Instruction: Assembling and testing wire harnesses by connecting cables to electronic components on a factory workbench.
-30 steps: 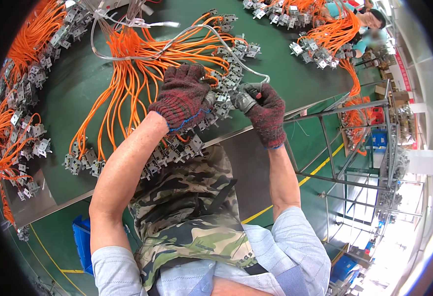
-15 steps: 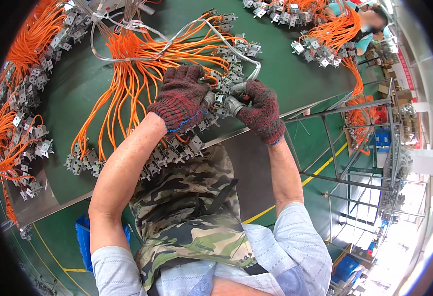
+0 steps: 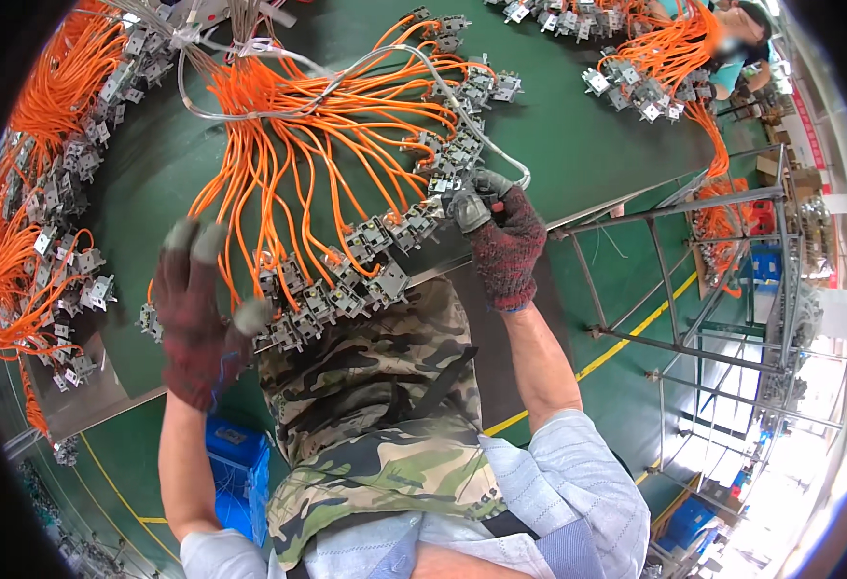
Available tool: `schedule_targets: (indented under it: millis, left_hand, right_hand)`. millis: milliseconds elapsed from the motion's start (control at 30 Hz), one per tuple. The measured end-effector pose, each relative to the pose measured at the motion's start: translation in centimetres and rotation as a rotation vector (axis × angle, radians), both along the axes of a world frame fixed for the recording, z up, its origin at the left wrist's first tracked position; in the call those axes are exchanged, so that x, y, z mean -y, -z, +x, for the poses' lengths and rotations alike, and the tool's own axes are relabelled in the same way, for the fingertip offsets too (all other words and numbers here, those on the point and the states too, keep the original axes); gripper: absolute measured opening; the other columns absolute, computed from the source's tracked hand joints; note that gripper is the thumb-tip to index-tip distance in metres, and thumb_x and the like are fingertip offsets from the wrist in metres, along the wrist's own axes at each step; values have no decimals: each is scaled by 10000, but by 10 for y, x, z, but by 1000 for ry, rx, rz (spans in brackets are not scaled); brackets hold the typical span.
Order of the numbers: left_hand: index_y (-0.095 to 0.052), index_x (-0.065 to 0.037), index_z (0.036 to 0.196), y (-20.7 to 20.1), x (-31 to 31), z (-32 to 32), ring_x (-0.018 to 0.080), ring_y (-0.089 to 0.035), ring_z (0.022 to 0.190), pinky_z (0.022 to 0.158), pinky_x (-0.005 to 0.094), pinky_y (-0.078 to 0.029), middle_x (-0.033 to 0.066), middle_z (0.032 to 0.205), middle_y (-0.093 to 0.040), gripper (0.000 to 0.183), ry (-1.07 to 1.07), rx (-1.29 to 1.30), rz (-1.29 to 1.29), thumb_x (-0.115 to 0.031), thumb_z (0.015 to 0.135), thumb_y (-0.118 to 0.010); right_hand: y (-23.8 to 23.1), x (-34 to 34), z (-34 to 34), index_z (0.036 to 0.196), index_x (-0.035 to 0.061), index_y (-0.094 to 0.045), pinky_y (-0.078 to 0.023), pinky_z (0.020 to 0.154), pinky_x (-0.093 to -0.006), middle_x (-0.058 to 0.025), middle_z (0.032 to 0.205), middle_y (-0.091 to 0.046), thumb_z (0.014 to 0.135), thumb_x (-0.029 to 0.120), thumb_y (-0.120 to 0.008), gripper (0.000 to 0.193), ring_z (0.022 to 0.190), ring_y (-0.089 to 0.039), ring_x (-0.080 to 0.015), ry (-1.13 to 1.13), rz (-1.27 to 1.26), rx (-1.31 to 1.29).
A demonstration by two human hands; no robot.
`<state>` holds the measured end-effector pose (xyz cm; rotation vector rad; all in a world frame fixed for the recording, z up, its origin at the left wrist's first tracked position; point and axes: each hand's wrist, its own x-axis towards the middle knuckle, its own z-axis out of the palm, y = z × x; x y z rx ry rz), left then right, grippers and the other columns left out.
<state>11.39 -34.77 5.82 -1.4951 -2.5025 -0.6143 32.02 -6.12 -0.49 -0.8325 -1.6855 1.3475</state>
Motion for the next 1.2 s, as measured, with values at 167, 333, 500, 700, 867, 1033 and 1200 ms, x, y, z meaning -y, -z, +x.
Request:
schedule_targets:
  millis: [167,333,500,700,867,1033,1200]
  left_hand:
    - [-543,-124,1510,56,52,35,471,-441,1454,1212,663,-331,217,1557,-463,952,-11,-173,-65,-709,796,-775]
    - [-557,-82,1486,67,39,40,486,-497,1407,1202,657,-362,228,1505,-535,890,16,-253,-57,-585,796,-811]
    - [-586,-94,1458,71,19,38,487,-556,1348,1093,624,-457,250,1484,-561,793,10,-226,-59,-450,797,-840]
    - [-585,-93,1465,66,-46,38,468,-571,1333,1087,588,-472,254,1453,-574,791,-31,-181,-18,-434,810,-867]
    - [-608,-95,1453,64,-60,36,466,-560,1343,1111,583,-458,248,1442,-577,781,-29,-176,-14,-546,851,-818]
    - [-600,-111,1493,33,-22,6,464,-539,1391,1173,565,-424,227,1491,-584,737,-104,-331,94,-559,928,-753]
    - [-563,-78,1552,55,36,-103,341,-621,1317,1140,460,-465,223,1452,-644,685,-498,114,109,-489,1021,-694]
  right_hand:
    - [-10,4,-6,1179,13,-785,-559,723,-276,-18,867,-722,915,118,-831,288,788,-611,-72,-10,38,102]
    - [-9,-2,-6,1157,8,-779,-565,722,-276,-25,861,-722,926,106,-814,254,792,-643,-78,-36,145,163]
    - [-5,-22,-11,1147,10,-774,-563,720,-278,-21,865,-714,937,102,-794,230,781,-642,-73,-84,21,61]
    - [-11,-70,-27,1157,27,-773,-540,713,-247,31,878,-679,950,86,-782,215,784,-619,-63,41,213,88]
    - [13,-84,-13,1205,40,-747,-544,728,-235,44,944,-691,976,93,-803,242,809,-624,-50,-71,-105,-298]
    - [32,-72,-2,1216,29,-738,-571,772,-237,7,978,-728,963,95,-821,275,845,-654,-61,-62,-157,-318]
    - [37,-65,-2,1223,13,-721,-596,826,-262,-25,1031,-754,968,110,-824,292,897,-691,-84,-78,-223,-327]
